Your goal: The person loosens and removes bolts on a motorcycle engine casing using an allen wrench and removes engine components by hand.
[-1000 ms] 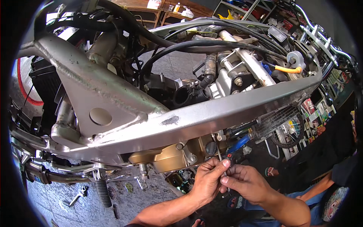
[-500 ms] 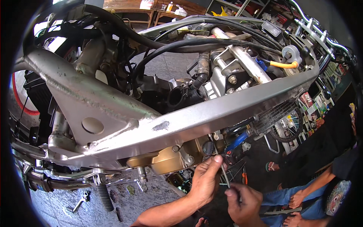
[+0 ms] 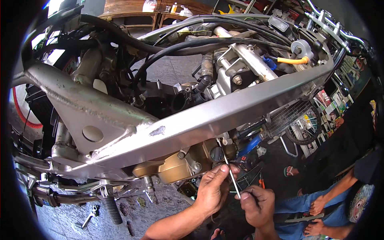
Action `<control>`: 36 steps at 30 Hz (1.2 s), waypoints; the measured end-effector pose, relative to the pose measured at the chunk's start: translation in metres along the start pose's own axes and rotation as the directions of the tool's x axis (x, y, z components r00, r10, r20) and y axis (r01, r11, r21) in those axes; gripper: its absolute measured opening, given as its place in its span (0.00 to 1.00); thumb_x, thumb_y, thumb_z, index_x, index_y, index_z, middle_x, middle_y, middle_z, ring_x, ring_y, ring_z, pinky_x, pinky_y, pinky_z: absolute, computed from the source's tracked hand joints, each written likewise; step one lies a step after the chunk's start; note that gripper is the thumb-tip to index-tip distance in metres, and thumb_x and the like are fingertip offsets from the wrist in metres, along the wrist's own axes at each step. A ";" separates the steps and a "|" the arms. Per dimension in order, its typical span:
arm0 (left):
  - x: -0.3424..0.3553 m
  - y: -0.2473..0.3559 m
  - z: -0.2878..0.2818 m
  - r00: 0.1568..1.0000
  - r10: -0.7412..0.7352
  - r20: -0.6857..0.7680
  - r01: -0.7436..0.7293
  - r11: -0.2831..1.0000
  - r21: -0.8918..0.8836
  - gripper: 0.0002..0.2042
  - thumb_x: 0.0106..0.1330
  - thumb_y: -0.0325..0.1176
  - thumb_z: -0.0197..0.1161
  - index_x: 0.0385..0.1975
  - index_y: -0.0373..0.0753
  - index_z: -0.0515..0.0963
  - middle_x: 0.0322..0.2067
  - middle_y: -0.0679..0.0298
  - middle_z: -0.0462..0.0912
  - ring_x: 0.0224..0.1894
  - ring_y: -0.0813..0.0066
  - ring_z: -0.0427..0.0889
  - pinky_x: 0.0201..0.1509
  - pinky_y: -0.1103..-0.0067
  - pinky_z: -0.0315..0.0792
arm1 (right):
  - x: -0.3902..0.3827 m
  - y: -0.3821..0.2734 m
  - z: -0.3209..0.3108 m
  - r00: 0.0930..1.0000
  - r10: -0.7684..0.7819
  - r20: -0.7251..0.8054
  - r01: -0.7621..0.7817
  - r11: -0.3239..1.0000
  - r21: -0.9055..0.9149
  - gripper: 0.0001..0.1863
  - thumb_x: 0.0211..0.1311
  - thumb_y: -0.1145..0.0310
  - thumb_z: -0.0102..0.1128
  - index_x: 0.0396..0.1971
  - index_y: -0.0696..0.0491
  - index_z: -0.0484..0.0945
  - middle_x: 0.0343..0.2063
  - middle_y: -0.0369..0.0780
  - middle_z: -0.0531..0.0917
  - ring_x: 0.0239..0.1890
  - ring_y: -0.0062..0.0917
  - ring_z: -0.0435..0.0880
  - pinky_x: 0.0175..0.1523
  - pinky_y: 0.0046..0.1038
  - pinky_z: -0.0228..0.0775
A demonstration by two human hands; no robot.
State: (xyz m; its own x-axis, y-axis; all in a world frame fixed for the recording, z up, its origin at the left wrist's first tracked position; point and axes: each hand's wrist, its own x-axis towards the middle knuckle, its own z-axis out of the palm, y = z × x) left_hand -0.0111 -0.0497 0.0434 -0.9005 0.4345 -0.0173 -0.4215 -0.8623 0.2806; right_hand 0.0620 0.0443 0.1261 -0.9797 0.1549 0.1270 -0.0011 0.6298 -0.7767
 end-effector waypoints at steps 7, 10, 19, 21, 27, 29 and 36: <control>-0.001 -0.003 0.002 0.999 -0.036 -0.023 0.036 0.999 -0.002 0.16 0.69 0.43 0.55 0.35 0.33 0.76 0.33 0.60 0.77 0.35 0.70 0.74 0.40 0.73 0.71 | -0.003 0.029 0.012 0.982 0.188 0.025 -0.154 0.711 0.687 0.13 0.58 0.68 0.54 0.23 0.63 0.78 0.13 0.37 0.76 0.13 0.13 0.69 0.18 0.16 0.58; -0.001 -0.006 0.005 0.999 -0.033 -0.043 0.033 0.999 -0.002 0.15 0.69 0.42 0.55 0.34 0.33 0.76 0.32 0.60 0.76 0.35 0.70 0.73 0.40 0.74 0.71 | -0.005 0.035 0.014 0.987 0.145 0.074 -0.138 0.504 0.853 0.13 0.59 0.67 0.54 0.24 0.63 0.78 0.14 0.37 0.76 0.13 0.14 0.70 0.18 0.16 0.59; -0.003 -0.023 0.012 0.980 -0.185 -0.070 0.193 0.973 0.127 0.14 0.67 0.40 0.57 0.33 0.33 0.78 0.31 0.59 0.78 0.33 0.71 0.74 0.42 0.76 0.69 | -0.030 0.021 0.020 0.930 0.247 -0.272 -0.165 0.943 0.290 0.08 0.61 0.73 0.57 0.32 0.63 0.80 0.19 0.38 0.80 0.20 0.16 0.77 0.26 0.19 0.68; 0.007 -0.039 0.012 0.978 -0.173 -0.116 0.191 0.968 0.166 0.14 0.68 0.40 0.56 0.34 0.33 0.77 0.32 0.61 0.78 0.35 0.72 0.74 0.43 0.77 0.69 | -0.029 0.036 0.019 0.915 0.183 -0.358 -0.134 0.978 0.158 0.09 0.60 0.72 0.58 0.37 0.61 0.80 0.23 0.41 0.83 0.25 0.24 0.82 0.30 0.26 0.72; 0.025 -0.052 -0.009 0.980 -0.152 -0.127 0.170 0.974 0.147 0.15 0.71 0.39 0.54 0.39 0.31 0.78 0.34 0.63 0.79 0.38 0.76 0.74 0.45 0.80 0.70 | -0.008 0.062 0.023 0.922 0.074 -0.380 -0.084 0.996 -0.011 0.10 0.59 0.72 0.58 0.37 0.60 0.80 0.25 0.48 0.83 0.25 0.35 0.84 0.30 0.29 0.73; 0.026 -0.053 -0.008 0.982 -0.144 -0.119 0.161 0.977 0.143 0.15 0.71 0.40 0.54 0.39 0.32 0.78 0.34 0.63 0.79 0.38 0.76 0.74 0.46 0.79 0.70 | -0.008 0.066 0.023 0.921 0.047 -0.388 -0.061 0.998 -0.023 0.09 0.59 0.72 0.59 0.37 0.60 0.80 0.25 0.48 0.83 0.25 0.35 0.84 0.30 0.30 0.73; 0.026 -0.052 -0.012 0.982 -0.135 -0.129 0.150 0.982 0.117 0.15 0.70 0.40 0.54 0.39 0.32 0.77 0.35 0.63 0.79 0.39 0.75 0.74 0.47 0.78 0.69 | -0.007 0.067 0.022 0.924 -0.033 -0.381 -0.013 0.993 -0.118 0.09 0.58 0.72 0.59 0.38 0.59 0.80 0.23 0.46 0.82 0.26 0.37 0.83 0.30 0.33 0.73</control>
State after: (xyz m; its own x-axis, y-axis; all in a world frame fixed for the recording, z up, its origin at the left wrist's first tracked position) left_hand -0.0137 0.0034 0.0163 -0.8418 0.5093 -0.1788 -0.5362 -0.7511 0.3850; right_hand 0.0640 0.0688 0.0594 -0.8288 0.4124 0.3781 0.0352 0.7129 -0.7004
